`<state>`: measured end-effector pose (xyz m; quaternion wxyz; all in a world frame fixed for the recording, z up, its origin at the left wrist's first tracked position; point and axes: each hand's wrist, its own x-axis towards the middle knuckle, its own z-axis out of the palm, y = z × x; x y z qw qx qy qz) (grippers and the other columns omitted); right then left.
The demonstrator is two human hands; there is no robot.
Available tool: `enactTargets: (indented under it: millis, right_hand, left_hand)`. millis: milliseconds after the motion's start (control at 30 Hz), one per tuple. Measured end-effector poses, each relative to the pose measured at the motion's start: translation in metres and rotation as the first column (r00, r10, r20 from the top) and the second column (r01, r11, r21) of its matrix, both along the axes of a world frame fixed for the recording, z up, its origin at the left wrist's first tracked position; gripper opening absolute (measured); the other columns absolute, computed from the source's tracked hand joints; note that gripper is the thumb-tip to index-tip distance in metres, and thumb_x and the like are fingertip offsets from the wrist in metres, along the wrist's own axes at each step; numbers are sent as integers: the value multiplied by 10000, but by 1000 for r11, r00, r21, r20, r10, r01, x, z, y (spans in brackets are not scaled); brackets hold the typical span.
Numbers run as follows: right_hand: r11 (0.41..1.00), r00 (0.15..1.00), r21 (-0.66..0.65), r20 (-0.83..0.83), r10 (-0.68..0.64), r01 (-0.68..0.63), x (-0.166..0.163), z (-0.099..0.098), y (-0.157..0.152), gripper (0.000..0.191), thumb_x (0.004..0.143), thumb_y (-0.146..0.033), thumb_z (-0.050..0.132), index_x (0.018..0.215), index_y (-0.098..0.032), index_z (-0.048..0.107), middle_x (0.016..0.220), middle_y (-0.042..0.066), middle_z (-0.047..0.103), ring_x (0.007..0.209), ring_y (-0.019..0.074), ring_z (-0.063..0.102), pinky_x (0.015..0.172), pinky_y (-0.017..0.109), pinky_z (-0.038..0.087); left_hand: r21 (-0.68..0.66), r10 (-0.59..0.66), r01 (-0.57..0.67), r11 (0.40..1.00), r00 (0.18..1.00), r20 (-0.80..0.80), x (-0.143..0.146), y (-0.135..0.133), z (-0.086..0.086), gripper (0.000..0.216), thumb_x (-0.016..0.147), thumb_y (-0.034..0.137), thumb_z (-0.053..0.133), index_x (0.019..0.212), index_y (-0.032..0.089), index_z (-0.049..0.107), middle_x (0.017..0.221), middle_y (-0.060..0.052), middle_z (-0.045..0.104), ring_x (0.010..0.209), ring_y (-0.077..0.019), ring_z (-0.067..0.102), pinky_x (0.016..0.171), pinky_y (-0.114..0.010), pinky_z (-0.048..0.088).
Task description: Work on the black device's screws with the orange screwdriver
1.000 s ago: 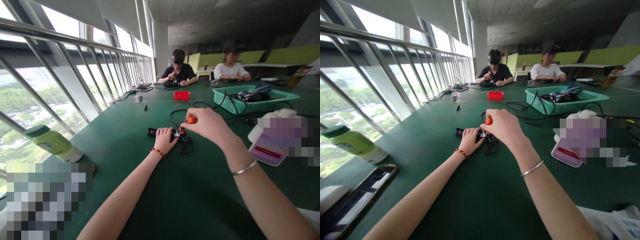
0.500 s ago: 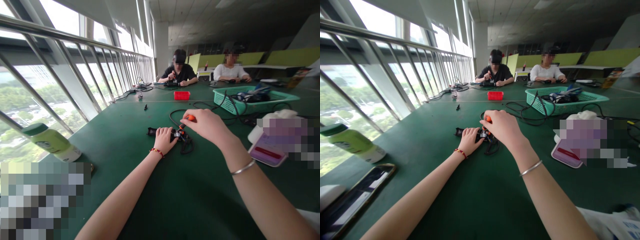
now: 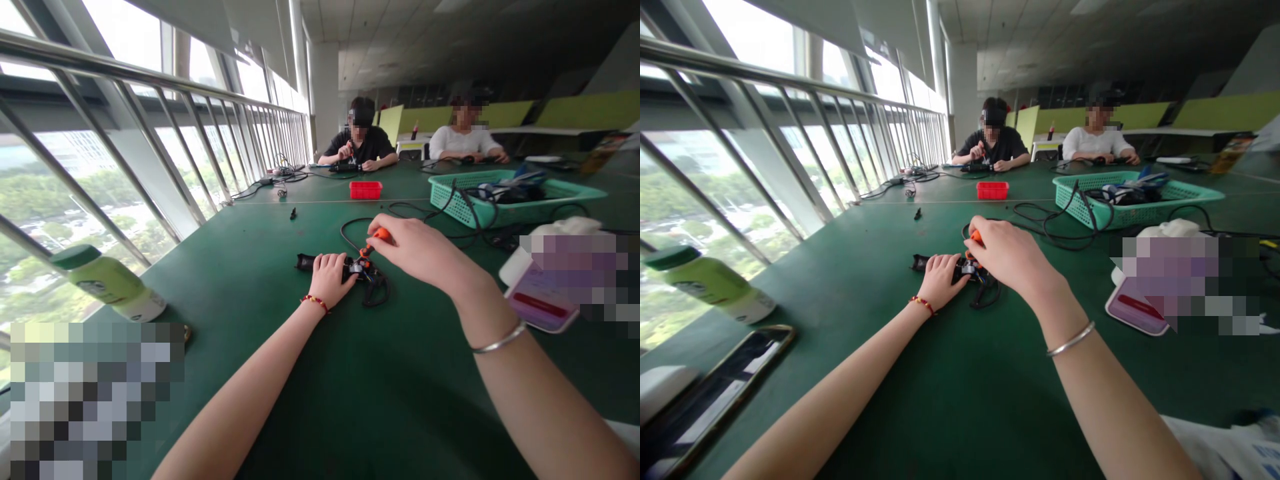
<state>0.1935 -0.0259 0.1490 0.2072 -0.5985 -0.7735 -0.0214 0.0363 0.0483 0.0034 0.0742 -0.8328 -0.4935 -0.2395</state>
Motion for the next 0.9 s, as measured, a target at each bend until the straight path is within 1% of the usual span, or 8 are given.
enactTargets:
  millis: [100, 167, 367, 500, 567, 633, 767, 900]
  right_hand:
    - [998, 998, -28, 9, -56, 57, -3, 2, 0, 300, 887, -393, 402, 809, -232, 643, 723, 32, 666, 670, 177, 585, 522, 252, 310]
    - [998, 998, -29, -1, -59, 59, -5, 2, 0, 338, 893, -413, 386, 798, -234, 657, 699, 33, 665, 671, 180, 586, 527, 255, 317]
    - [999, 997, 25, 58, -43, 41, -3, 0, -3, 264, 890, -320, 412, 1081, -279, 588, 842, 29, 705, 733, 191, 621, 523, 245, 320]
    - [998, 997, 59, 62, -36, 33, 5, 0, -2, 293, 855, -281, 470, 1142, -259, 527, 949, 40, 695, 746, 185, 621, 521, 239, 318]
    - [998, 998, 43, 48, -44, 42, 7, 0, -1, 240, 852, -298, 476, 1070, -246, 563, 912, 39, 695, 727, 179, 614, 519, 238, 315]
    - [997, 996, 11, 30, -82, 82, 5, 1, 0, 208, 864, -352, 454, 898, -228, 618, 778, 37, 684, 662, 172, 595, 506, 241, 303]
    - [988, 988, -7, 0, -154, 154, -1, 5, -1, 387, 853, -456, 441, 597, -206, 589, 583, 35, 610, 548, 155, 537, 489, 253, 281]
    - [995, 995, 0, -36, -95, 95, -5, 4, -3, 259, 842, -386, 474, 719, -233, 643, 654, 22, 647, 619, 162, 571, 505, 244, 300]
  left_hand:
    - [0, 0, 0, 1000, 1000, 6, 0, 0, 0, 488, 842, 445, 496, 1227, 147, 463, 1156, -97, 566, 1118, -258, 460, 1049, -438, 260]
    - [-2, -2, 2, 1000, 1000, 12, 0, 0, 0, 480, 842, 443, 495, 1224, 155, 463, 1154, -96, 565, 1118, -256, 461, 1048, -440, 262]
    - [-11, -5, 5, 1000, 1000, 27, 0, 0, 1, 467, 843, 453, 486, 1213, 169, 464, 1154, -96, 563, 1117, -257, 462, 1049, -448, 257]
    - [-6, -7, 7, 1000, 1000, 30, 0, 0, 1, 458, 840, 445, 494, 1206, 170, 467, 1154, -95, 563, 1114, -252, 464, 1052, -444, 254]
    - [-8, -8, 8, 1000, 999, 32, 0, 0, 0, 462, 838, 447, 497, 1205, 167, 466, 1154, -95, 564, 1115, -252, 464, 1053, -442, 254]
    - [-12, -6, 7, 1000, 999, 37, -1, 0, 0, 465, 836, 447, 501, 1207, 169, 465, 1158, -96, 562, 1119, -251, 463, 1053, -443, 254]
    - [-17, -5, 5, 1000, 999, 33, -1, 1, 1, 468, 838, 442, 501, 1212, 164, 463, 1159, -94, 565, 1117, -250, 464, 1055, -445, 253]
    - [-13, 2, -2, 1000, 1000, 22, 0, 1, 1, 485, 840, 450, 495, 1219, 150, 462, 1172, -99, 560, 1123, -254, 459, 1058, -440, 248]
